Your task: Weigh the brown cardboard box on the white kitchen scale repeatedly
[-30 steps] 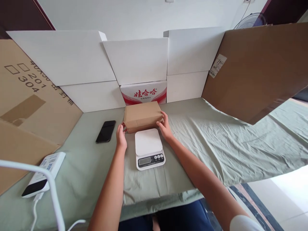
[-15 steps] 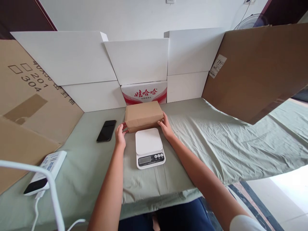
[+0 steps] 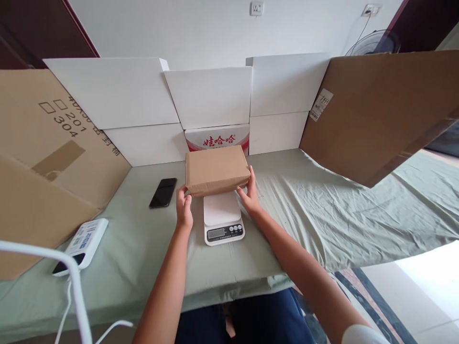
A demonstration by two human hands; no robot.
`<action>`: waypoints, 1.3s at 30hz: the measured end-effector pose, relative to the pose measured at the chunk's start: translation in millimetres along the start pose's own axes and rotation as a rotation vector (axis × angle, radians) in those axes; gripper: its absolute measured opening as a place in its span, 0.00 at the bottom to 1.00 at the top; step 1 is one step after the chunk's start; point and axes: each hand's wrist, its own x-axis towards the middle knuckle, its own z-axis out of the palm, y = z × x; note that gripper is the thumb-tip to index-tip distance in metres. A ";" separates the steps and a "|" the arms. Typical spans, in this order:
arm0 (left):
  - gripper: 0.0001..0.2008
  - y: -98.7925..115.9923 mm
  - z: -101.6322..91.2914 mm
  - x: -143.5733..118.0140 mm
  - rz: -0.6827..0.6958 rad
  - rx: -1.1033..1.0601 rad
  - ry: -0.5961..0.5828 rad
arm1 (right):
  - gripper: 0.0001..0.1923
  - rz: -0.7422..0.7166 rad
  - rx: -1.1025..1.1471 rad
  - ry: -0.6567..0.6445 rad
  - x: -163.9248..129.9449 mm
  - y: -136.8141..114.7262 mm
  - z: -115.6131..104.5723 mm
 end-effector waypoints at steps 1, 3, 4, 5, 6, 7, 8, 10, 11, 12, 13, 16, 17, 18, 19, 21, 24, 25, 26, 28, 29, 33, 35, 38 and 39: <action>0.28 3.8 -1.2 -5.1 0.002 0.001 -0.004 | 0.50 -0.016 -0.021 0.018 -4.7 -2.6 -1.0; 0.28 11.4 -3.6 -16.3 0.001 0.008 -0.013 | 0.48 -0.057 -0.051 0.057 -16.7 -7.2 -3.7; 0.28 15.1 -5.1 -22.5 -0.003 0.014 -0.016 | 0.47 -0.066 -0.056 0.048 -24.3 -9.4 -5.5; 0.28 18.8 -7.0 -29.1 -0.008 0.023 -0.017 | 0.46 -0.070 -0.055 0.039 -32.9 -11.9 -7.6; 0.28 22.4 -9.3 -36.3 -0.014 0.034 -0.021 | 0.45 -0.072 -0.051 0.031 -42.4 -14.5 -10.1; 0.29 25.9 -12.1 -44.0 -0.020 0.045 -0.027 | 0.44 -0.071 -0.046 0.022 -52.5 -17.2 -12.9; 0.29 29.2 -15.3 -52.1 -0.024 0.054 -0.036 | 0.42 -0.071 -0.043 0.023 -62.9 -20.1 -15.7; 0.29 35.2 -22.0 -68.8 -0.028 0.061 -0.064 | 0.40 -0.064 -0.048 0.020 -82.2 -25.8 -21.2; 0.29 37.9 -25.2 -76.8 -0.030 0.058 -0.077 | 0.39 -0.060 -0.049 0.019 -90.3 -28.2 -23.5; 0.29 40.2 -28.0 -84.2 -0.032 0.052 -0.084 | 0.38 -0.056 -0.049 0.018 -96.9 -30.3 -25.3; 0.29 42.1 -30.3 -90.5 -0.034 0.043 -0.085 | 0.38 -0.051 -0.047 0.018 -101.9 -31.9 -26.6; 0.29 45.6 -33.9 -102.0 -0.046 0.022 -0.065 | 0.38 -0.039 -0.043 0.020 -107.7 -33.7 -27.7; 0.30 46.1 -34.2 -103.3 -0.053 0.024 -0.056 | 0.38 -0.035 -0.046 0.019 -107.5 -33.5 -27.4; 0.30 46.3 -34.2 -103.6 -0.062 0.030 -0.049 | 0.38 -0.029 -0.048 0.018 -106.7 -33.1 -27.0; 0.30 46.4 -34.1 -103.3 -0.073 0.040 -0.045 | 0.38 -0.022 -0.050 0.015 -105.5 -32.5 -26.5; 0.31 46.7 -33.5 -101.8 -0.087 0.059 -0.047 | 0.38 -0.003 -0.045 0.015 -102.5 -31.4 -25.6; 0.30 48.0 -32.2 -99.3 -0.077 0.075 -0.071 | 0.40 0.023 -0.018 0.025 -97.9 -30.3 -24.5; 0.30 48.5 -31.6 -98.5 -0.071 0.078 -0.075 | 0.40 0.029 -0.010 0.027 -96.3 -30.2 -24.2; 0.30 48.9 -30.9 -97.5 -0.067 0.082 -0.075 | 0.40 0.033 -0.005 0.026 -94.8 -30.1 -23.8; 0.31 49.4 -29.2 -95.2 -0.063 0.092 -0.069 | 0.41 0.039 -0.001 0.023 -92.0 -29.9 -22.8; 0.32 49.4 -28.3 -93.8 -0.060 0.100 -0.066 | 0.41 0.042 -0.001 0.023 -90.8 -29.7 -22.2; 0.31 48.3 -24.8 -89.7 -0.051 0.127 -0.064 | 0.42 0.049 0.009 0.023 -87.6 -28.2 -19.7; 0.31 48.0 -23.5 -89.6 -0.063 0.117 -0.056 | 0.42 0.048 0.020 0.019 -87.2 -27.5 -18.9; 0.32 48.6 -21.4 -91.5 -0.109 0.041 -0.050 | 0.42 0.043 0.035 0.015 -87.5 -27.8 -18.6; 0.33 48.8 -20.8 -92.3 -0.136 0.006 -0.054 | 0.42 0.043 0.037 0.014 -87.6 -28.3 -18.8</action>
